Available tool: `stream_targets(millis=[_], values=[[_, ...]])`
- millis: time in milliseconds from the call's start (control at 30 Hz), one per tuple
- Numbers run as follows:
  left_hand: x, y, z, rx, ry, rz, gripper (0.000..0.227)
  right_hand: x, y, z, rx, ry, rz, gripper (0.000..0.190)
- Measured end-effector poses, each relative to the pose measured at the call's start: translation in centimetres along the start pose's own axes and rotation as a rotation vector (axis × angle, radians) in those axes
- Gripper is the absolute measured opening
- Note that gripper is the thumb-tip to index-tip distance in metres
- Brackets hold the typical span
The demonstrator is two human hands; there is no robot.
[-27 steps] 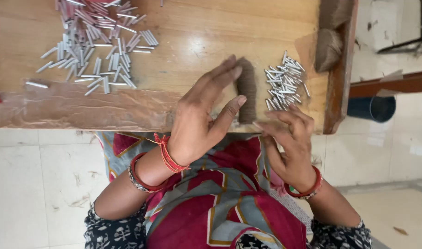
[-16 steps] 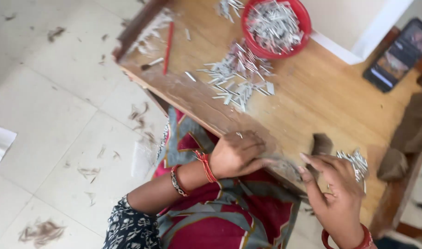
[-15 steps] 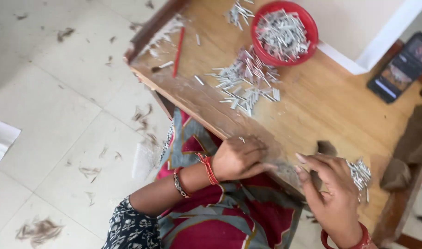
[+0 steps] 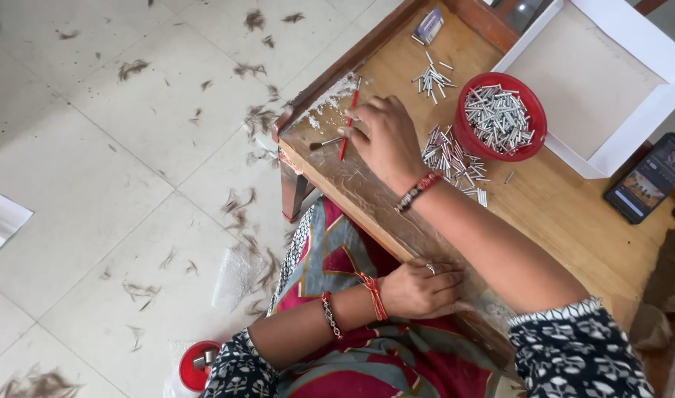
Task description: The person is manufacturing brushes by inserting clumps of bristles into small metal tubes on a workbench.
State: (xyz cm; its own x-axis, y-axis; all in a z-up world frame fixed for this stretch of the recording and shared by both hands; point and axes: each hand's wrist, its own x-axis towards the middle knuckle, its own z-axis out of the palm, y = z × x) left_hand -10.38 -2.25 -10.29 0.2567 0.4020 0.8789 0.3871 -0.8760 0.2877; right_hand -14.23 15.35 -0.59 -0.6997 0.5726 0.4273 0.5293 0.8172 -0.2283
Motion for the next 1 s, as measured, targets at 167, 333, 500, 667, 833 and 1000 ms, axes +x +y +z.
stream_targets(millis=[167, 333, 500, 667, 833, 1000], values=[[-0.4, -0.3, 0.7, 0.01, 0.042, 0.003, 0.032, 3.0, 1.8, 4.3, -0.078, -0.011, 0.074, 0.028], [-0.9, -0.7, 1.1, 0.035, 0.05, 0.056, 0.032, 3.9, 2.8, 7.2, -0.082, 0.013, 0.145, 0.009], [-0.8, -0.7, 1.2, 0.016, 0.068, 0.068, 0.031, 4.7, 1.7, 7.7, -0.091, 0.09, 0.141, 0.004], [-0.9, -0.6, 0.9, 0.037, 0.019, 0.09, 0.023, 5.7, -0.2, 7.3, -0.289, 0.015, 0.148, 0.025], [-1.6, -0.8, 1.5, 0.031, -0.08, 0.064, 0.024, 3.9, 1.2, 6.6, -0.258, 0.015, 0.265, 0.042], [0.6, -0.1, 0.1, 0.109, 0.024, 0.073, 0.027, -4.0, -0.2, -3.2, -0.005, 0.169, 0.173, 0.018]])
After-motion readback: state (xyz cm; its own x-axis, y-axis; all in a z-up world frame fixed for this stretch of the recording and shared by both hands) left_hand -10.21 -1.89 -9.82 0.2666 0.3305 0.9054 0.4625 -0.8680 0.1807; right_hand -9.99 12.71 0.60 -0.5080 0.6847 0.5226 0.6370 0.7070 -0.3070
